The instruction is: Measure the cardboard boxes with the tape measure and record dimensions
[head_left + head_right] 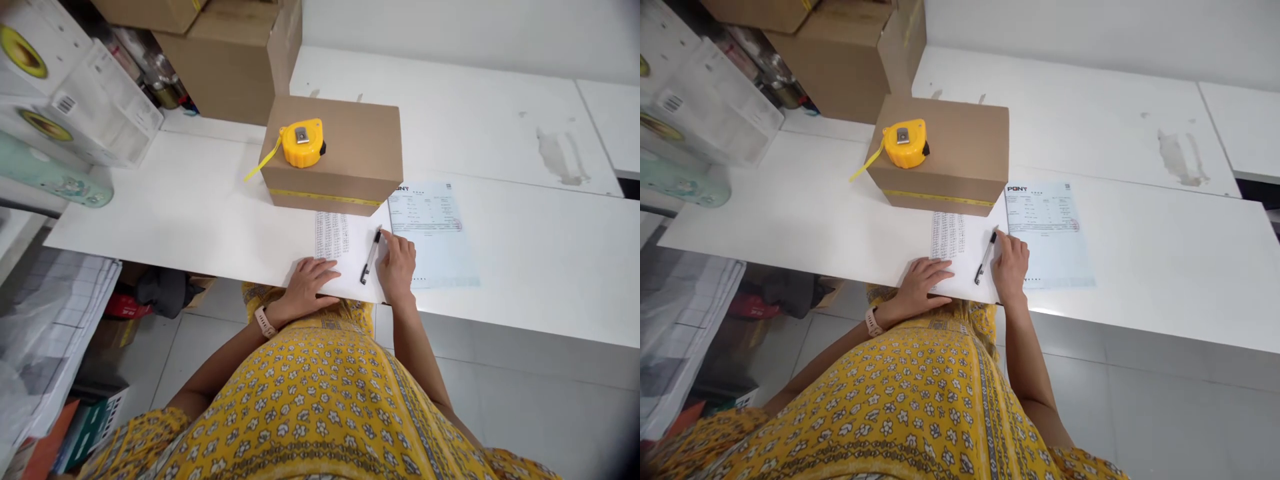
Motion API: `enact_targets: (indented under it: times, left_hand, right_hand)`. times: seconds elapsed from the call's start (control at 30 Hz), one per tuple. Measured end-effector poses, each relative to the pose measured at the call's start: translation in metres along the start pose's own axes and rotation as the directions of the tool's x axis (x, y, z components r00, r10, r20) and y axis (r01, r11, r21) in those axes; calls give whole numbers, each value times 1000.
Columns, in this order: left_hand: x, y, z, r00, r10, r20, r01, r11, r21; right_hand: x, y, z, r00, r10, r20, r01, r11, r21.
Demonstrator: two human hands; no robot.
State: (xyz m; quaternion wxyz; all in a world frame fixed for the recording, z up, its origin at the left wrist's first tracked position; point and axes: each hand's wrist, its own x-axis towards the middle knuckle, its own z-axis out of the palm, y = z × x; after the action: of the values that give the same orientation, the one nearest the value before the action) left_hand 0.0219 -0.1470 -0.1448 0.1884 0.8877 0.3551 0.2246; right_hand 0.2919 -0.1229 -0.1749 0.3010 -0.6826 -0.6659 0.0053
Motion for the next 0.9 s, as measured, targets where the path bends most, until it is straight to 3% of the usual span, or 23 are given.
enact_targets:
  times: [0.07,0.17,0.23,0.27,0.37,0.47,0.57,0.67,0.73,0.8,0.87,0.9]
  left_hand:
    - [14,-1,-24,986,10,-167,-26,995,-92]
    - [48,-11,-74,886,36,-462,-41,999,0]
    - [76,-26,-105,820,51,-570,4,995,95]
    - [91,-35,-118,806,41,-590,32,993,112]
    - [129,-64,-139,824,-84,-560,136,989,52]
    - [153,-83,-142,846,-236,-478,255,967,-26]
    - [160,-81,-143,824,-314,-473,275,950,-151]
    - [152,-57,-146,827,-398,-397,207,872,-443]
    - [147,-36,-149,876,-414,-246,181,757,-628]
    - [144,-17,-150,916,-386,-112,191,664,-723]
    - [145,-4,-148,926,-374,-57,212,638,-741]
    - [146,-1,-147,924,-380,-52,223,642,-733]
  right_hand:
    - [0,1,3,1000,-3,-19,3,1000,8]
    - [0,3,5,999,-25,-45,26,1000,11]
    - [1,4,6,997,-43,-68,44,999,13]
    - [1,4,6,995,-49,-83,51,999,16]
    - [2,5,8,989,-68,-132,73,997,33]
    - [2,5,9,982,-81,-171,91,995,51]
    - [2,-3,1,952,-11,-305,48,992,115]
    - [8,-29,-21,888,129,-441,7,956,294]
    - [21,-54,-40,906,243,-346,-35,859,511]
    - [40,-81,-59,950,309,-50,-159,613,774]
    - [64,-102,-72,944,221,246,-309,320,895]
    - [76,-109,-76,926,165,340,-371,231,899]
